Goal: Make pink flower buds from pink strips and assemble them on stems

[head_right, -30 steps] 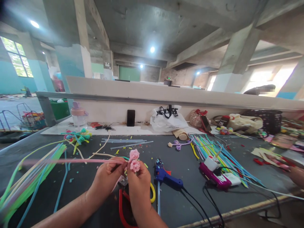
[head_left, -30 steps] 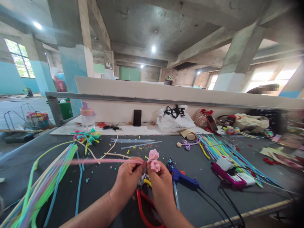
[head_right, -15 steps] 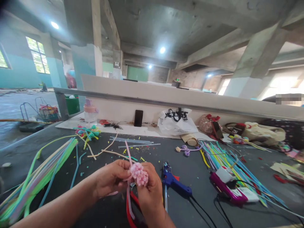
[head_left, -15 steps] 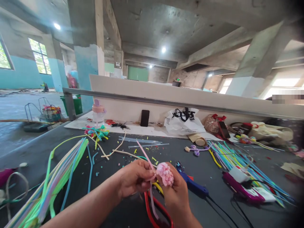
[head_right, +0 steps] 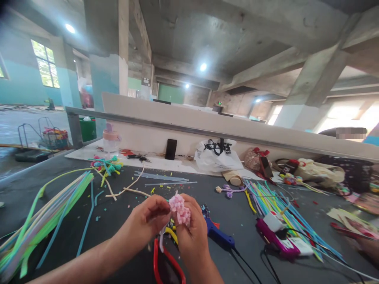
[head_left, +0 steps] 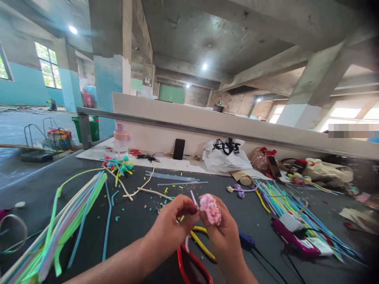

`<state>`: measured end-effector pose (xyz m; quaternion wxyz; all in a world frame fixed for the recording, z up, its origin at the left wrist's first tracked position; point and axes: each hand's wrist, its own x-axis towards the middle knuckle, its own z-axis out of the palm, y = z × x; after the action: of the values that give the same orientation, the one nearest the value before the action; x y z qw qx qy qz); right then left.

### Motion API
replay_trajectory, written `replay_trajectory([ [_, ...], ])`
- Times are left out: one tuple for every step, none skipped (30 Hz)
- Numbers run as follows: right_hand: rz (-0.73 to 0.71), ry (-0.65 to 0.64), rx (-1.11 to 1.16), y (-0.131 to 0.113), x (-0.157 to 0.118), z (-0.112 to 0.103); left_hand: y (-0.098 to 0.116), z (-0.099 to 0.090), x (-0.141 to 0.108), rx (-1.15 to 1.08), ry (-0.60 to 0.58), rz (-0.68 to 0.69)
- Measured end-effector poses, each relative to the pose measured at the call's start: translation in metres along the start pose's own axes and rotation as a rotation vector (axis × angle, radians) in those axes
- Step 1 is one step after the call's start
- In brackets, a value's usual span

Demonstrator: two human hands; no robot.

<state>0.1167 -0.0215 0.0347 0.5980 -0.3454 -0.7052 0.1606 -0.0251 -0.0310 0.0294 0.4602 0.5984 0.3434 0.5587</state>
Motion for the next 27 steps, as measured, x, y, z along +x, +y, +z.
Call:
replay_trajectory([
  [0.000,0.004,-0.014,0.001,-0.001,0.001,-0.001,0.002,-0.001,0.012,-0.017,0.041],
  [0.006,0.007,-0.023,0.002,-0.002,0.002,-0.002,0.003,-0.001,0.013,-0.032,0.056],
  [0.020,0.006,-0.026,0.003,-0.003,0.003,-0.003,0.004,-0.002,0.008,-0.036,0.047],
  [0.039,0.001,-0.023,0.004,-0.004,0.004,-0.003,0.004,-0.001,0.005,-0.029,0.020],
  [0.058,-0.008,-0.013,0.004,-0.005,0.004,-0.003,0.004,-0.001,0.002,-0.019,-0.016],
  [0.074,-0.020,0.001,0.004,-0.006,0.004,-0.003,0.004,0.000,-0.006,-0.011,-0.057],
  [0.082,-0.028,0.018,0.003,-0.007,0.004,-0.002,0.003,0.001,-0.020,-0.010,-0.098],
  [0.084,-0.030,0.034,0.002,-0.008,0.004,-0.001,0.003,0.002,-0.042,-0.015,-0.137],
  [0.081,-0.027,0.046,0.000,-0.008,0.004,0.000,0.002,0.002,-0.071,-0.025,-0.170],
  [0.079,-0.023,0.052,-0.002,-0.008,0.003,0.001,0.001,0.003,-0.106,-0.037,-0.198],
  [0.080,-0.020,0.051,-0.004,-0.008,0.003,0.003,0.000,0.003,-0.142,-0.051,-0.219],
  [0.086,-0.017,0.050,-0.006,-0.007,0.003,0.004,0.000,0.003,-0.172,-0.066,-0.232],
  [0.099,-0.019,0.052,-0.008,-0.007,0.002,0.006,-0.001,0.003,-0.201,-0.083,-0.242],
  [0.119,-0.027,0.066,-0.010,-0.006,0.002,0.007,-0.002,0.003,-0.230,-0.100,-0.254],
  [0.148,-0.037,0.094,-0.011,-0.006,0.002,0.008,-0.003,0.003,-0.258,-0.121,-0.270],
  [0.185,-0.048,0.137,-0.011,-0.006,0.002,0.009,-0.004,0.003,-0.287,-0.146,-0.290],
  [0.233,-0.058,0.191,-0.011,-0.006,0.003,0.009,-0.004,0.003,-0.313,-0.169,-0.310],
  [0.294,-0.063,0.256,-0.010,-0.006,0.004,0.009,-0.006,0.004,-0.334,-0.193,-0.327],
  [0.364,-0.061,0.330,-0.008,-0.006,0.006,0.008,-0.007,0.004,-0.348,-0.220,-0.340],
  [0.441,-0.052,0.409,-0.006,-0.006,0.008,0.007,-0.008,0.005,-0.354,-0.244,-0.349],
  [0.516,-0.042,0.485,-0.004,-0.006,0.010,0.005,-0.009,0.006,-0.353,-0.257,-0.352],
  [0.580,-0.032,0.551,-0.003,-0.005,0.012,0.003,-0.010,0.007,-0.345,-0.262,-0.356],
  [0.631,-0.025,0.602,-0.002,-0.005,0.014,0.000,-0.011,0.008,-0.333,-0.261,-0.361],
  [0.665,-0.031,0.636,-0.001,-0.004,0.015,-0.003,-0.011,0.009,-0.322,-0.253,-0.365],
  [0.686,-0.045,0.654,-0.001,-0.003,0.015,-0.005,-0.012,0.009,-0.311,-0.237,-0.368],
  [0.698,-0.066,0.662,-0.002,-0.002,0.015,-0.007,-0.012,0.010,-0.302,-0.221,-0.372],
  [0.705,-0.084,0.665,-0.003,0.000,0.014,-0.008,-0.012,0.010,-0.293,-0.212,-0.378],
])
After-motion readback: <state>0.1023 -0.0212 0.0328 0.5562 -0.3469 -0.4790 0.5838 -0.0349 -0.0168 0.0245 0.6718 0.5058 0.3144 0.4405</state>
